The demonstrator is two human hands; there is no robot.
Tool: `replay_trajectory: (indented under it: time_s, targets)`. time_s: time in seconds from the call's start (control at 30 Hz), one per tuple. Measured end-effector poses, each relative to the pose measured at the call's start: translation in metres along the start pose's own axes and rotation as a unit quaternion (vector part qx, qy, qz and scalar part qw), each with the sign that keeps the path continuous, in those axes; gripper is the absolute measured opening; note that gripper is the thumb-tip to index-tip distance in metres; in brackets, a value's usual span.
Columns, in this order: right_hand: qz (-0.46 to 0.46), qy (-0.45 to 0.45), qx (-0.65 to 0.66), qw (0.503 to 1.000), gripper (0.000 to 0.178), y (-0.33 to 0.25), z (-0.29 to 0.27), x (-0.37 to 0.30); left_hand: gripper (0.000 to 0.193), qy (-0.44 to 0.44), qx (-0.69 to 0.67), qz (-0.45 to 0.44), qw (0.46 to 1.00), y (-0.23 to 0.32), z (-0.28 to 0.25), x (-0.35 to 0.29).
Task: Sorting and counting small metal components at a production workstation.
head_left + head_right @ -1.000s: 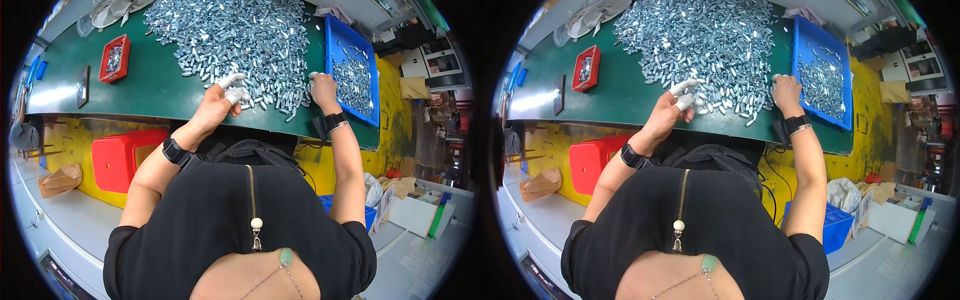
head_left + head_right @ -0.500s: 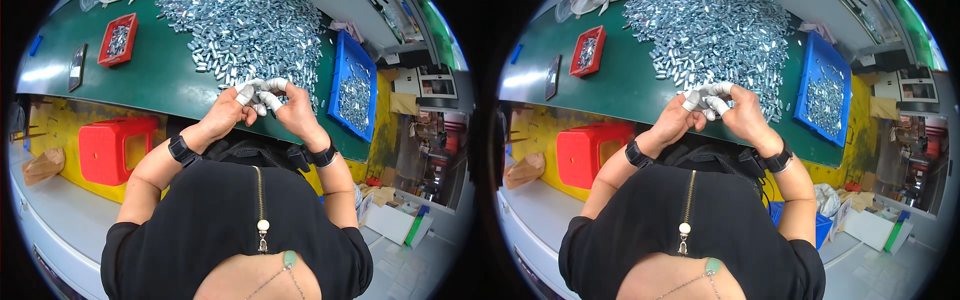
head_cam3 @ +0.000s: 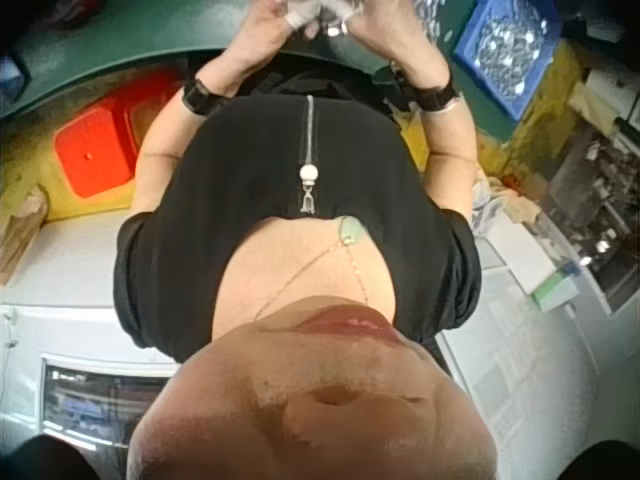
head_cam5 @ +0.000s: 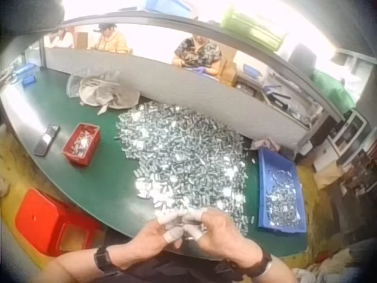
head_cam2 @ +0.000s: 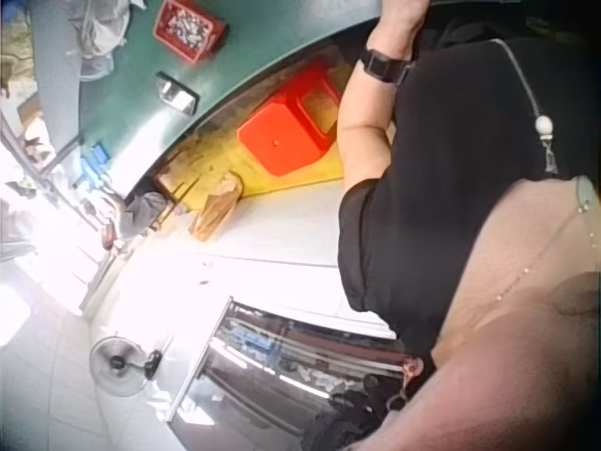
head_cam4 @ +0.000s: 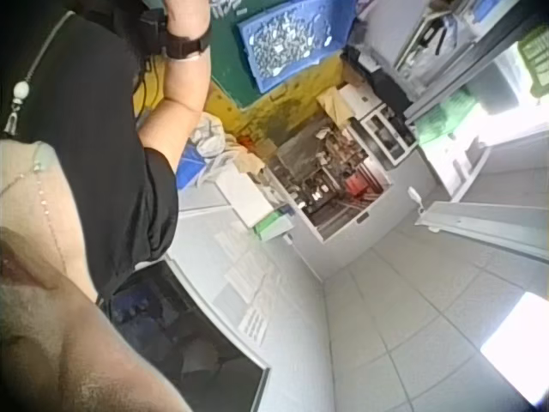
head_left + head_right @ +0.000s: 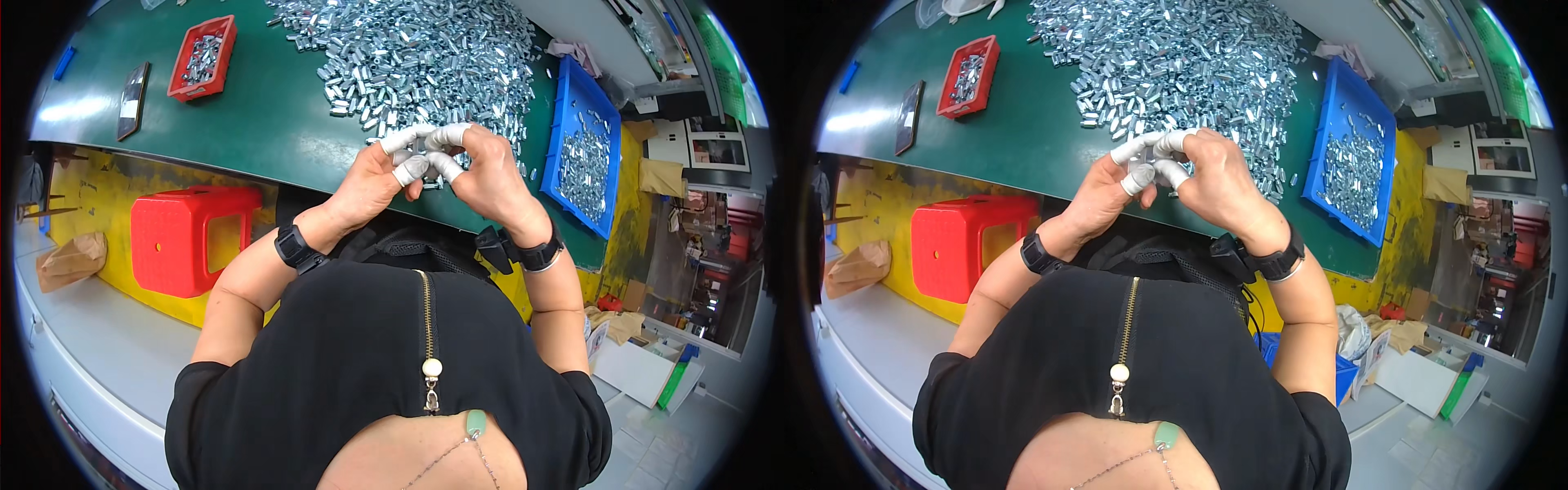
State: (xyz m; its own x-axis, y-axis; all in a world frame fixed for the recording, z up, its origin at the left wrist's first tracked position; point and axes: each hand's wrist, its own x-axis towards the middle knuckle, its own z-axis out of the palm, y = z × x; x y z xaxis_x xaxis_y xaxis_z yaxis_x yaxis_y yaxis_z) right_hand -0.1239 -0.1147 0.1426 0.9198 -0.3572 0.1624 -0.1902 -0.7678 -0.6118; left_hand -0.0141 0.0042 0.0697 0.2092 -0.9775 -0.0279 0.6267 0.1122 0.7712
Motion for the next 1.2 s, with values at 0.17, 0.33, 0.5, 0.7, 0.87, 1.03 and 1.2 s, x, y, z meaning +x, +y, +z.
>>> replay_trajectory:
  time_s: [0.17, 0.33, 0.5, 0.7, 0.87, 1.03, 1.2]
  targets:
    - [0.077, 0.016, 0.027, 0.997, 0.014, -0.003, -0.003, -0.008, 0.039, -0.005, 0.047, 0.019, 0.999, 0.002, 0.006, 0.003]
    - [0.117, 0.003, 0.040, 0.992, 0.014, 0.004, -0.004, -0.018, 0.039, -0.010, 0.083, 0.023, 0.996, -0.001, 0.014, 0.003]
    - [0.036, 0.075, 0.096, 0.992, 0.014, 0.014, 0.001, -0.029, 0.040, 0.001, 0.102, 0.024, 0.994, -0.002, 0.022, 0.006]
    - [0.094, 0.043, 0.110, 0.989, 0.017, 0.017, -0.007, -0.037, 0.040, -0.020, 0.113, 0.018, 0.993, -0.002, 0.029, 0.006]
    - [0.126, 0.022, 0.077, 0.989, 0.019, 0.022, -0.005, -0.038, 0.041, -0.032, 0.117, 0.020, 0.992, -0.003, 0.028, 0.007]
    - [0.116, 0.045, 0.117, 0.985, 0.019, 0.019, -0.002, -0.034, 0.041, -0.014, 0.130, 0.021, 0.991, 0.000, 0.027, 0.008]
    - [0.108, 0.040, 0.105, 0.988, 0.018, 0.020, 0.001, -0.031, 0.040, -0.013, 0.123, 0.029, 0.992, 0.000, 0.024, 0.009]
